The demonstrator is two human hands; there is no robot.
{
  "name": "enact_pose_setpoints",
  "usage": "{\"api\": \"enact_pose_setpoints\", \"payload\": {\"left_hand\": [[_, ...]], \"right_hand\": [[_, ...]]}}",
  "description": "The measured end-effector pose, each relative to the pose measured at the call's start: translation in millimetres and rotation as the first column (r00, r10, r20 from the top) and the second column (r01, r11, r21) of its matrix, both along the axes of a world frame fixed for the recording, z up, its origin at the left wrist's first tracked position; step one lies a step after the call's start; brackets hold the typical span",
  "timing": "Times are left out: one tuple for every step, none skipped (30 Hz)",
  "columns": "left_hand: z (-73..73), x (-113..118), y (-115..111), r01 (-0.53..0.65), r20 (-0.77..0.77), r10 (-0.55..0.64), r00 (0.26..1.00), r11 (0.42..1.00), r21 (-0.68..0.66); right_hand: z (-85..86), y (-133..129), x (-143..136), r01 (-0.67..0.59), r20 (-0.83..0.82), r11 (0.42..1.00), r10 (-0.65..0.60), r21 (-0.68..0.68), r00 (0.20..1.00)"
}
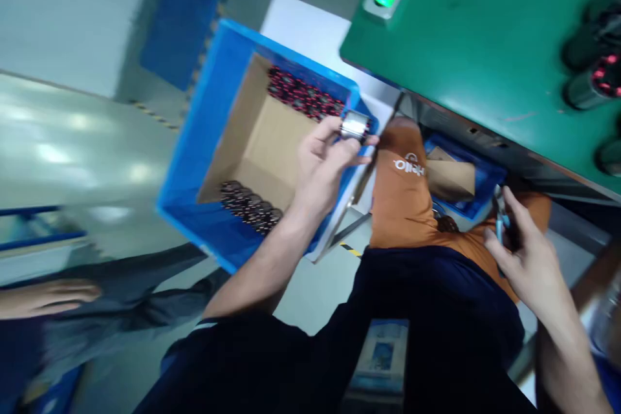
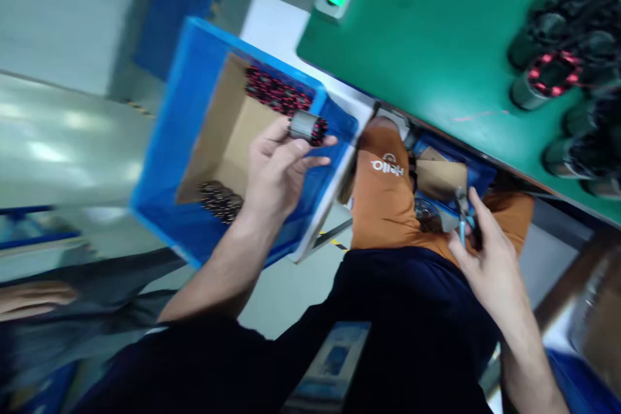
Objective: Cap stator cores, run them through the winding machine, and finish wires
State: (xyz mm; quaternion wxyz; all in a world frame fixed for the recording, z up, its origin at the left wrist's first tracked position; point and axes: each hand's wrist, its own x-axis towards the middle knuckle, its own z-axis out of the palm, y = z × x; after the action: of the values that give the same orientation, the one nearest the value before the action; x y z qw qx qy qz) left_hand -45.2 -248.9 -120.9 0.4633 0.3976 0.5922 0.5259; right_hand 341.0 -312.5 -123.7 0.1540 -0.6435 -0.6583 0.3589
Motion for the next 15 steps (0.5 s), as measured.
{"api": "enact_pose_setpoints", "payload": {"left_hand": [[2.1, -34.6, 1.4, -0.065, -0.156, 0.067, 0.986, 0.998, 0.015], [4.8, -67.4, 3.1, -0.116, -0.335, 0.116, 0.935, 0.993, 0.019], [7.1, -97.2, 5.4, -0.159, -0.527, 0.142, 0.838, 0.987, 0.013], [8.1, -122.9, 8.5, -0.2, -0.697, 0.13, 0.705, 0.98, -0.02], [7.2, -144.3, 12.6, -0.246, -0.819, 0.077, 0.568, 0.966, -0.081], [4.1, -161.2, 17.5, -0.303, -0.89, 0.01, 0.456, 0.942, -0.144], [-1.1, -174.2, 23.0, -0.353, -0.918, -0.047, 0.394, 0.915, -0.198], [-7.9, -183.8, 29.0, -0.391, -0.925, -0.093, 0.369, 0.887, -0.245], [-15.7, -190.6, 35.0, -0.416, -0.922, -0.121, 0.368, 0.865, -0.28], [-23.7, -195.1, 40.8, -0.43, -0.915, -0.138, 0.379, 0.849, -0.307], [-31.1, -197.9, 46.1, -0.44, -0.908, -0.157, 0.388, 0.834, -0.333], [-37.3, -199.3, 50.7, -0.449, -0.903, -0.172, 0.395, 0.821, -0.353], [-41.9, -199.7, 54.5, -0.458, -0.899, -0.179, 0.399, 0.811, -0.365], [-44.6, -199.3, 57.4, -0.467, -0.898, -0.18, 0.401, 0.803, -0.37], [-45.5, -198.3, 59.6, -0.476, -0.899, -0.177, 0.401, 0.798, -0.37]], "right_hand": [[-6.2, -0.7, 4.1, -0.011, 0.024, 1.0, 0.011, -0.027, 1.0], [-12.0, -1.1, 7.5, -0.021, 0.047, 0.999, 0.024, -0.049, 0.999], [-17.1, -0.8, 9.9, -0.034, 0.063, 0.997, 0.038, -0.064, 0.997], [-21.2, 0.0, 11.4, -0.047, 0.074, 0.996, 0.052, -0.072, 0.996], [-24.1, 1.4, 11.8, -0.064, 0.082, 0.995, 0.07, -0.076, 0.994], [-26.0, 3.3, 11.3, -0.084, 0.085, 0.994, 0.09, -0.073, 0.992], [-26.9, 5.5, 10.1, -0.108, 0.081, 0.992, 0.113, -0.065, 0.99], [-27.0, 7.8, 8.4, -0.132, 0.073, 0.99, 0.135, -0.053, 0.988], [-26.6, 9.9, 6.6, -0.156, 0.065, 0.987, 0.159, -0.041, 0.985], [-26.0, 11.8, 4.8, -0.177, 0.059, 0.984, 0.179, -0.031, 0.982], [-25.3, 13.3, 3.4, -0.194, 0.056, 0.981, 0.196, -0.026, 0.979], [-24.8, 14.4, 2.2, -0.205, 0.059, 0.978, 0.207, -0.024, 0.977], [-24.6, 15.0, 1.5, -0.213, 0.065, 0.977, 0.215, -0.029, 0.975], [-24.9, 15.3, 1.1, -0.217, 0.07, 0.976, 0.218, -0.032, 0.973], [-25.4, 15.2, 0.9, -0.218, 0.07, 0.975, 0.22, -0.031, 0.973]]}}
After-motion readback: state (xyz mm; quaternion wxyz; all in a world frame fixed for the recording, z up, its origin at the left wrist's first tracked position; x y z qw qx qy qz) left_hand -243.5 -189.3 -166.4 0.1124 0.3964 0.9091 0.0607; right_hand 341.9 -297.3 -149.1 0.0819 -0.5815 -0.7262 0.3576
